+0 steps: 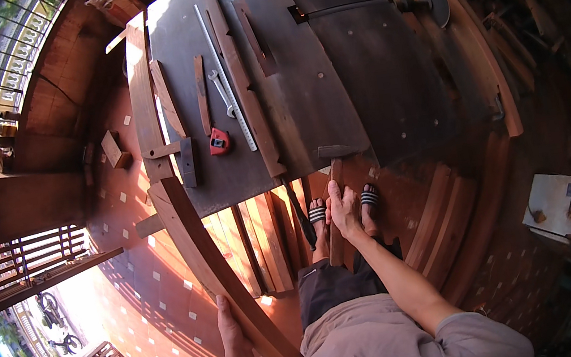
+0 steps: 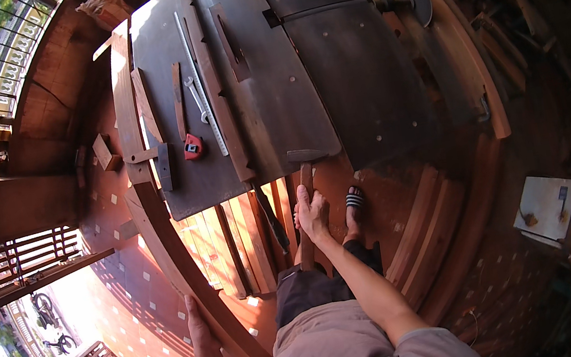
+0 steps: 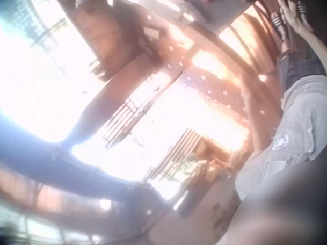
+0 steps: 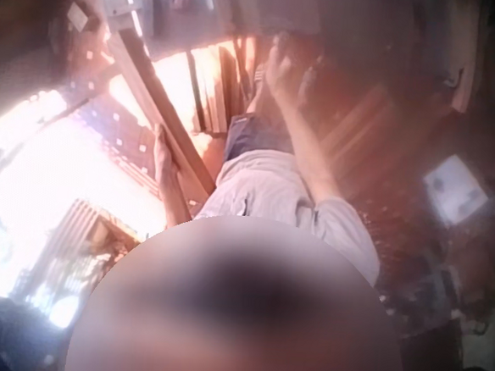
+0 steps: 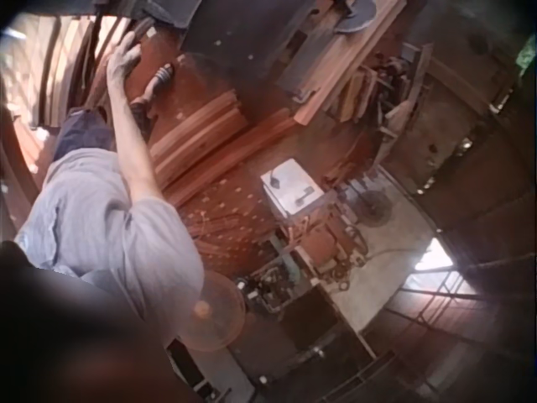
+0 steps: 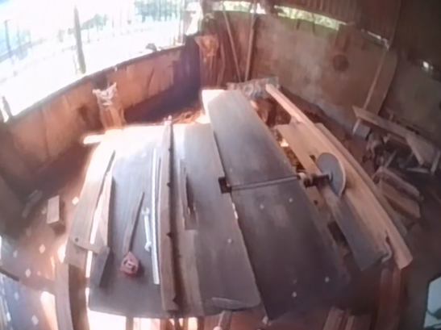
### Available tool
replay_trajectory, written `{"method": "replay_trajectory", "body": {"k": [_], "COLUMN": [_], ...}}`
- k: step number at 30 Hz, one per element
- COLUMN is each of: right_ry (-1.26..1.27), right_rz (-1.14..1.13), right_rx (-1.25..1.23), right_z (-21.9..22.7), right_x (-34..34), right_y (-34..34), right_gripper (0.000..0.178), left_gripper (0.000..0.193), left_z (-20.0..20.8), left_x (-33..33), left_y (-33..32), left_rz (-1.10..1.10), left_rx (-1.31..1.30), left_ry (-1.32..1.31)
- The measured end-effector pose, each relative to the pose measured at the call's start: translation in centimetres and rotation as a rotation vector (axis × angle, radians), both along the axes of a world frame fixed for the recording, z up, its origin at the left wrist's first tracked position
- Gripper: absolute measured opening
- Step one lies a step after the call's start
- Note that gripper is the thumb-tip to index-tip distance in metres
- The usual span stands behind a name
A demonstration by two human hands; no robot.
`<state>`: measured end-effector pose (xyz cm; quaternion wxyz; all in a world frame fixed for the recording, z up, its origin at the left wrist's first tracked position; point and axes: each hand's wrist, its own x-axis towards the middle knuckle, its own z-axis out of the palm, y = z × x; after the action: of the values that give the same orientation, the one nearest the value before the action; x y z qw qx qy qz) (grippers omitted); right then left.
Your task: The person measures and cuts wooden planks using a table saw. They repeatedly measure the wood with a tape measure, position it on the saw, and cut it into smaller pieces.
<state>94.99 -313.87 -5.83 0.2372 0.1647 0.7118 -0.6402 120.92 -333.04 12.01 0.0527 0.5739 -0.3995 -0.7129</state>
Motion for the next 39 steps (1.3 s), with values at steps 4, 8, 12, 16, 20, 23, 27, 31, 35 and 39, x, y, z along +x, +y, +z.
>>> {"method": "replay_trajectory", "body": {"k": [4,8,12,16,20,23,27,31,35,39], "right_ry": [0.097,0.046,0.042,0.247,0.130,0.526,0.552,0.651,0.432,0.551], "right_rz": [0.271,0.269,0.048,0.376,0.331,0.430,0.480,0.478,0.555,0.514], "right_rx": [0.059,-0.047,-0.004,0.093,0.068,0.170,-0.013,0.241,0.406,0.497], "right_z": [0.6,0.4,-0.4,0.6,5.2,7.3,12.4,10.1,9.9,7.5], "right_x": [0.7,0.2,0.8,0.3,0.3,-5.4,-10.8,-13.4,-14.4,-15.4], "right_y": [-0.1,0.4,-0.4,-0.5,-3.0,-10.4,-20.5,-28.6,-34.6,-36.6], "right_gripper": [0.056,0.059,0.059,0.060,0.063,0.051,0.047,0.052,0.056,0.050], "left_gripper": [0.065,0.064,0.065,0.066,0.067,0.067,0.066,0.063,0.059,0.059], "left_z": [0.3,0.8,0.8,0.5,0.5,1.6,1.8,2.8,2.9,2.1], "left_x": [-0.9,-1.8,-1.5,-0.9,0.0,-0.3,1.1,0.6,0.3,-2.2], "left_y": [-0.1,-0.1,-0.4,-1.4,-1.4,-2.1,-2.8,-3.6,-4.7,-6.8], "left_rz": [0.025,0.054,0.022,0.007,0.127,0.111,0.154,0.174,0.234,0.208], "left_rx": [-0.002,-0.021,-0.033,0.002,-0.017,-0.010,-0.032,-0.069,-0.135,-0.162], "left_ry": [-0.021,-0.021,0.013,-0.007,-0.043,0.001,0.063,0.130,0.201,0.284]}}
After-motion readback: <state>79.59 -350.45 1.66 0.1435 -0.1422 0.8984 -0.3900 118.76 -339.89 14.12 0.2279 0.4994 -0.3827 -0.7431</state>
